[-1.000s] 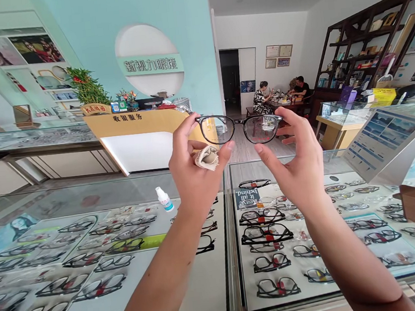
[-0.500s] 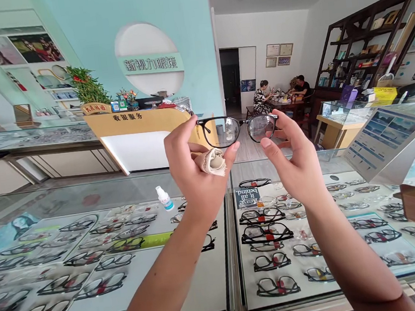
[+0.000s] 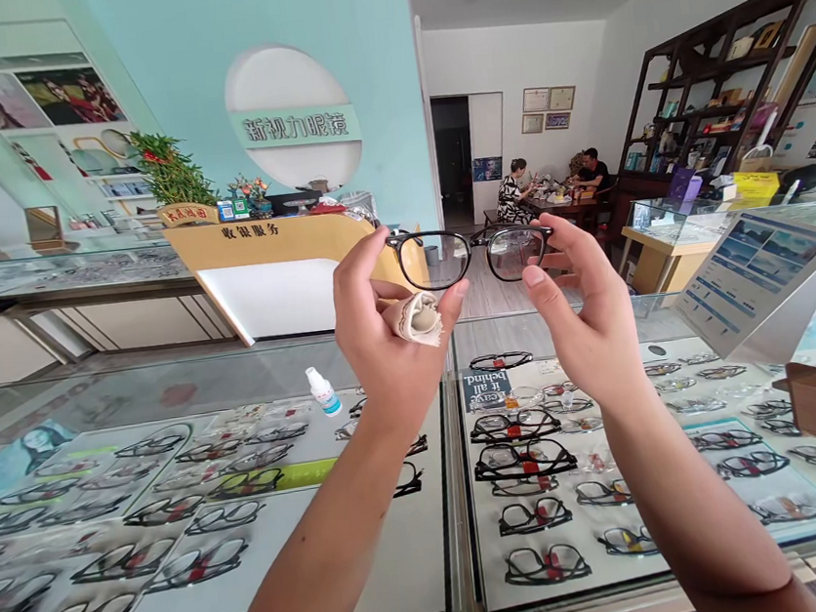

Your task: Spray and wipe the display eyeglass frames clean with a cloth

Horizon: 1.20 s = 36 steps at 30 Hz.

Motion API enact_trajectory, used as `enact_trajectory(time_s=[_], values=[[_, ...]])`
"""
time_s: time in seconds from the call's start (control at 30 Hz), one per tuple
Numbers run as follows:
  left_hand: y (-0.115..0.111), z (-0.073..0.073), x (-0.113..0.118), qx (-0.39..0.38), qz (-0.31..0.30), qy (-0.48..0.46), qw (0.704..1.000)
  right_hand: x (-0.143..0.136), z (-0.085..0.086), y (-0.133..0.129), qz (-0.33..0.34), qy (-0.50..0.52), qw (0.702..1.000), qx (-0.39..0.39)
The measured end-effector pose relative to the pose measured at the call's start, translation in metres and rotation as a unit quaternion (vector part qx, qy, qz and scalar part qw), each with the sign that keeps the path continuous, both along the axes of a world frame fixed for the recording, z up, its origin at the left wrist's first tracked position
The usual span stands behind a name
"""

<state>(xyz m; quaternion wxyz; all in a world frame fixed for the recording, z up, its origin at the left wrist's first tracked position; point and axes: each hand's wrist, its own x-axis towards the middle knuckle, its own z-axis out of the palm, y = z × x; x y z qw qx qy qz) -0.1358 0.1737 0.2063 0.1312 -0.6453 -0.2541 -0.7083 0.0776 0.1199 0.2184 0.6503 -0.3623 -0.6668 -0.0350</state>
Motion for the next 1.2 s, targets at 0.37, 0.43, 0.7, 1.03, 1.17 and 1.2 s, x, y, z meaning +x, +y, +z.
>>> enact_trajectory(time_s=[0.37,0.43,0.7,1.03,1.17,1.2], values=[[0.006,0.002,-0.004,-0.057,-0.079,-0.01,0.995,-0.005,0.008,-0.006,-0.019,0.065,0.995,0.067],[0.005,0.003,-0.003,-0.059,-0.081,-0.011,0.995,-0.005,0.007,-0.005,-0.01,0.082,0.994,0.069],[0.009,0.002,-0.005,-0.046,-0.068,0.023,0.996,-0.008,0.008,-0.012,0.019,0.082,0.995,0.054],[0.017,-0.003,-0.001,-0.055,-0.084,0.03,0.995,-0.008,0.011,-0.014,0.066,0.074,0.995,0.027],[0.018,-0.004,0.001,-0.055,-0.075,0.03,0.995,-0.006,0.01,-0.012,0.082,0.088,0.992,0.029],[0.018,-0.004,0.001,-0.052,-0.072,0.031,0.996,-0.006,0.01,-0.012,0.082,0.087,0.992,0.031]])
